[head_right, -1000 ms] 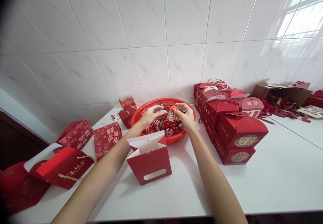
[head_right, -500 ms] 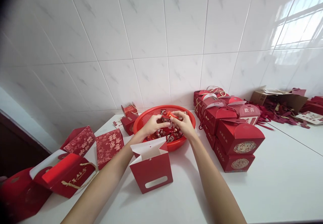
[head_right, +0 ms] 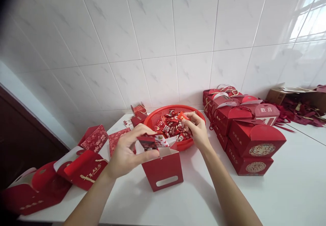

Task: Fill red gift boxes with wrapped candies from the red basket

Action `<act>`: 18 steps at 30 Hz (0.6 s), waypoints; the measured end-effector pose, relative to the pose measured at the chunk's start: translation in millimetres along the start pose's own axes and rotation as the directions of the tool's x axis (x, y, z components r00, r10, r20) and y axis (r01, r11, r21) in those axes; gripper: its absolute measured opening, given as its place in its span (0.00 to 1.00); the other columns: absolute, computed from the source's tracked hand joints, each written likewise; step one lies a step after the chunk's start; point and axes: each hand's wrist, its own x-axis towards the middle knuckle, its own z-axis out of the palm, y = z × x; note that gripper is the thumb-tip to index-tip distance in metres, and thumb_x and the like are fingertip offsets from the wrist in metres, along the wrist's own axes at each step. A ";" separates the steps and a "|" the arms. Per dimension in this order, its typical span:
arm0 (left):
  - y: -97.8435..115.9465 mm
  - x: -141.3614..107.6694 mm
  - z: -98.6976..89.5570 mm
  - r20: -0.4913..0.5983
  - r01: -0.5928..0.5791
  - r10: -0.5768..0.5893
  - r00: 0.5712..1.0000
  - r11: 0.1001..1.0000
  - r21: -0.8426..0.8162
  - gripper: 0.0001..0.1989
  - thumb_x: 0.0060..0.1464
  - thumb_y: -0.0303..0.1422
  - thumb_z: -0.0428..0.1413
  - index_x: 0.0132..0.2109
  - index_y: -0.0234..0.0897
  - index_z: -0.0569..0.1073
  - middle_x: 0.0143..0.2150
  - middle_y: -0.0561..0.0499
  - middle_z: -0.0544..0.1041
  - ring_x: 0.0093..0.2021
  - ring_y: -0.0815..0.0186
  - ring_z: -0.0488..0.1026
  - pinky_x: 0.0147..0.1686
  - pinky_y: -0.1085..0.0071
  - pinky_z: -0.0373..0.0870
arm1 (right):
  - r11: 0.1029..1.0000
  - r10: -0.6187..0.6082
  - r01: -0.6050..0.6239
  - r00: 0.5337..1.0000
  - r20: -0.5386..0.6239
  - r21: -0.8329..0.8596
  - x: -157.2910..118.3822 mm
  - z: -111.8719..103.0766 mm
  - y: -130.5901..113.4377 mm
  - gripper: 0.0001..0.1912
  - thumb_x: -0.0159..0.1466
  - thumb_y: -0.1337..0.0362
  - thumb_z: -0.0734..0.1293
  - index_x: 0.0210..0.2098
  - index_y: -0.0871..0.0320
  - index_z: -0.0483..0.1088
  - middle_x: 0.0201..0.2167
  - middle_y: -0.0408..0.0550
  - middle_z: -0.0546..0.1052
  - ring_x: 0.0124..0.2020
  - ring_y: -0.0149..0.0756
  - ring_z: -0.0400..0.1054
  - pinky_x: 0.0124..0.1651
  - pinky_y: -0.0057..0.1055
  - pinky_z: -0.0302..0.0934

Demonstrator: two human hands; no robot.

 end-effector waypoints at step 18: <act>-33.7 -29.4 22.7 -0.137 0.051 -0.011 0.991 0.955 0.294 0.04 0.62 0.33 0.59 0.44 0.43 0.77 0.53 0.47 0.75 0.56 0.59 0.74 0.55 0.61 0.74 | 0.994 -0.003 0.013 0.996 0.093 -0.110 -30.5 -6.4 -1.2 0.16 0.57 0.53 0.75 0.37 0.57 0.74 0.20 0.38 0.67 0.19 0.26 0.54 0.21 0.25 0.49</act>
